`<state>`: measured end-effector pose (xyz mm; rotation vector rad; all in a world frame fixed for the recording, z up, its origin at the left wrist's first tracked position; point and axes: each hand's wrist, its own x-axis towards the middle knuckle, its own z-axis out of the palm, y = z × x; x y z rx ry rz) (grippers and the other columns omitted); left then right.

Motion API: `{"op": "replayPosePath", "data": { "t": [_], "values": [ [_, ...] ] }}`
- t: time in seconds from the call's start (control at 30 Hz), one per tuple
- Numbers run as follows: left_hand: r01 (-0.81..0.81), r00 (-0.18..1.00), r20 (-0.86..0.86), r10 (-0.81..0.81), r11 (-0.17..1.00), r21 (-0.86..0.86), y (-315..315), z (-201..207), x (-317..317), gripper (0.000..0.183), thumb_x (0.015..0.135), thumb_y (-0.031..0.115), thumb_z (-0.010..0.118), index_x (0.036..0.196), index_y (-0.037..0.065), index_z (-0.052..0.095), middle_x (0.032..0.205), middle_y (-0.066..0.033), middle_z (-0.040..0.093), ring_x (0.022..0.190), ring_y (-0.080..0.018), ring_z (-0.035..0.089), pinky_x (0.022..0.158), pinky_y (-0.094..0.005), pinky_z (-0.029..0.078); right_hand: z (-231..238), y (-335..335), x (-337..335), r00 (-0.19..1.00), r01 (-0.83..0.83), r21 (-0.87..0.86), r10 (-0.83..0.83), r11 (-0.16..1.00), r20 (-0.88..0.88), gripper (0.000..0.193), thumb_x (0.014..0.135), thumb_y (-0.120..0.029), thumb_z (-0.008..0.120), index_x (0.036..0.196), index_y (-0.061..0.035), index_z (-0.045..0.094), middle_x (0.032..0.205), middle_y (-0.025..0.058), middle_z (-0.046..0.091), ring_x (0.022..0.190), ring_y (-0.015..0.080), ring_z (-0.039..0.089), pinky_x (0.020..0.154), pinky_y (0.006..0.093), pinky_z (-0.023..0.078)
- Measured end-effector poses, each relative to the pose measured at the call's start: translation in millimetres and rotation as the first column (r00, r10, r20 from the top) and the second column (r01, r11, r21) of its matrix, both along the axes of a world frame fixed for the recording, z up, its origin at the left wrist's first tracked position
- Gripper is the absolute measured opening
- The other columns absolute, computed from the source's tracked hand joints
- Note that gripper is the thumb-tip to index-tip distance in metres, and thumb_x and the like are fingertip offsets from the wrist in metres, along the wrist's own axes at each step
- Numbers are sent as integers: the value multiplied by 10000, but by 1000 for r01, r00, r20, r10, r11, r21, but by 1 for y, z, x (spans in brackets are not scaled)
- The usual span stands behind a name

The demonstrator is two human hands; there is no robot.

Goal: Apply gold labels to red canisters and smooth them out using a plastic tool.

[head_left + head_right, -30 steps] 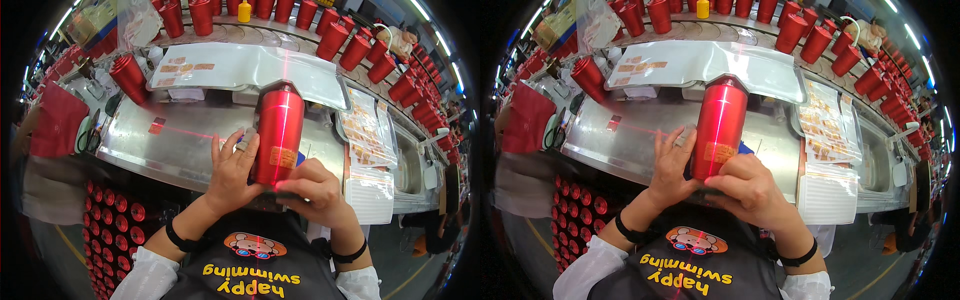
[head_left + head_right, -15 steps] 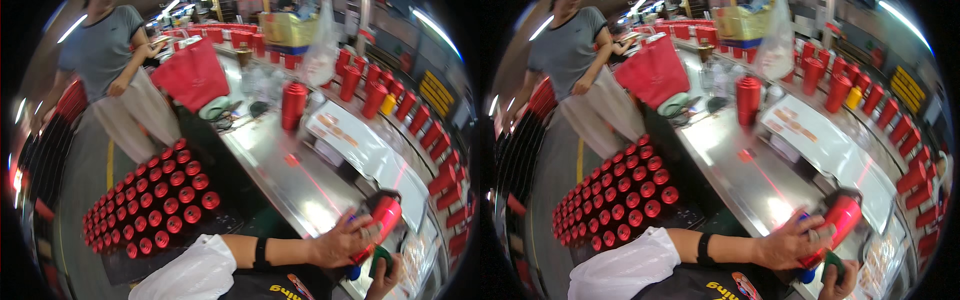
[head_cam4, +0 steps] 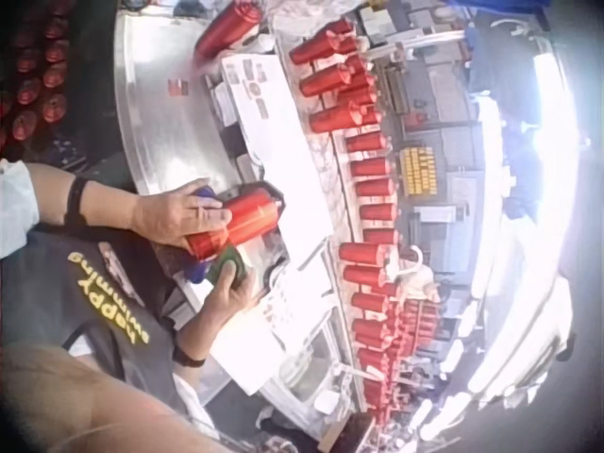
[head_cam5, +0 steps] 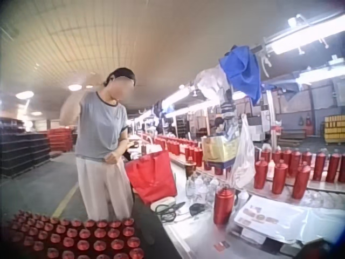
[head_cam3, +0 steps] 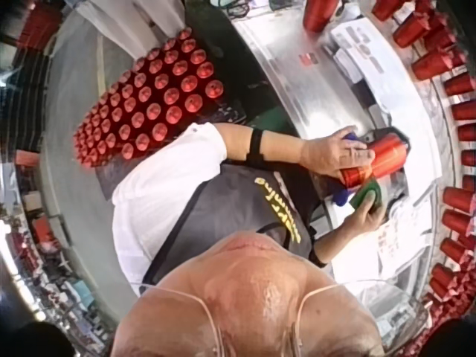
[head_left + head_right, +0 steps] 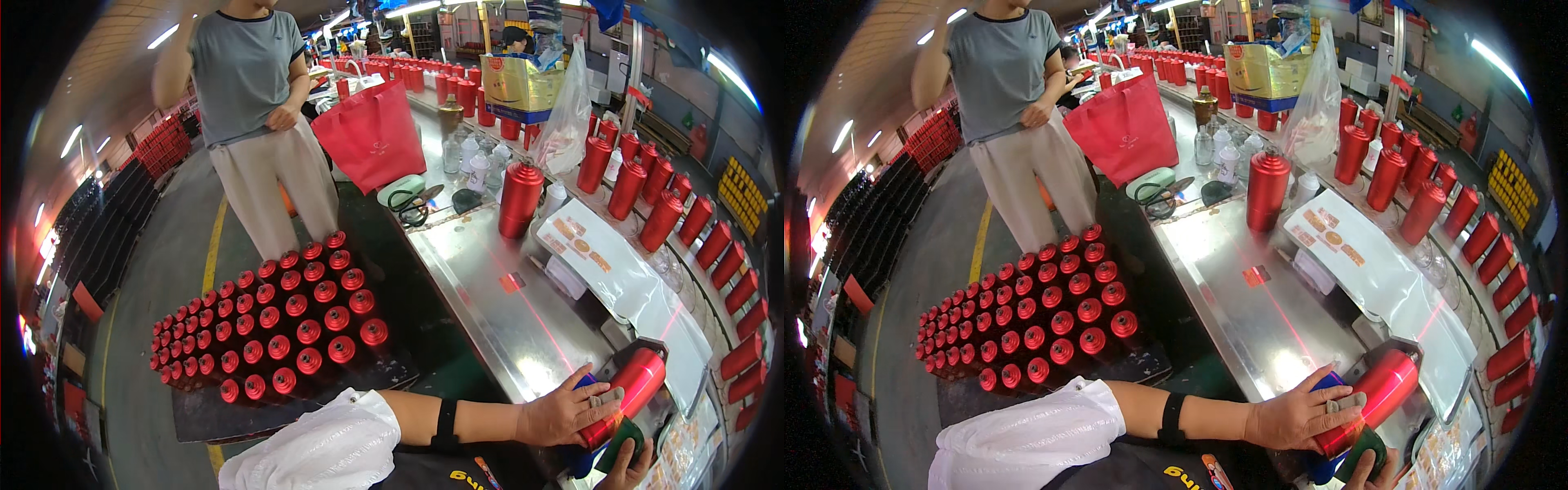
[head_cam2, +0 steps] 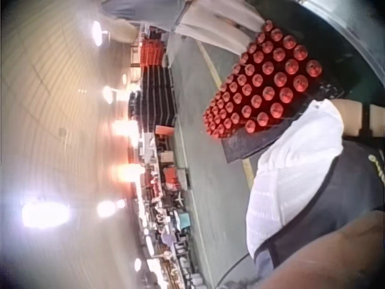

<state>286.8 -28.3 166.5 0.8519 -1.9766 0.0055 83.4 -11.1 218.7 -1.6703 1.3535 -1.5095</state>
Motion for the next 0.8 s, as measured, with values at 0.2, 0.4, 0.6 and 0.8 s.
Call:
{"op": "replayPosePath", "data": {
  "t": [0.2, 0.4, 0.6, 0.8],
  "values": [
    [39, 998, -58, -33, 993, 111, 3, -4, 2, 943, 768, 323, 760, 1520, 35, 268, 1539, -198, 349, 1338, -349, 456, 1174, -594, 171, 9, 6, 4, 996, -24, -38, 20, 999, -83, 209, 911, -144, 700, 985, 52, 692, 836, 104, 706, 687, 145, 630, 626, 266, 515],
    [78, 995, -71, -68, 987, 142, 4, -7, 3, 947, 797, 321, 729, 1531, 7, 219, 1536, -238, 324, 1363, -377, 420, 1176, -571, 181, 20, 12, 15, 991, -128, 48, 130, 991, -36, 177, 919, -102, 666, 1002, 53, 686, 783, 103, 701, 625, 137, 641, 568, 248, 512],
    [120, 988, -114, -100, 976, 183, 3, -11, 3, 915, 825, 318, 710, 1522, -13, 219, 1532, -247, 319, 1386, -378, 385, 1180, -561, 182, 18, 16, 14, 986, -164, 3, 164, 987, -20, 183, 930, -112, 657, 1018, 47, 684, 829, 100, 700, 650, 125, 636, 569, 233, 504],
    [89, 995, -55, -79, 976, 200, 6, -6, 4, 885, 820, 289, 726, 1513, 2, 257, 1510, -260, 342, 1370, -382, 401, 1177, -568, 183, 17, 13, 18, 998, -53, 95, 56, 994, -33, 194, 917, -153, 683, 1028, 5, 704, 808, 97, 697, 624, 145, 635, 571, 257, 510]
  ]
}}
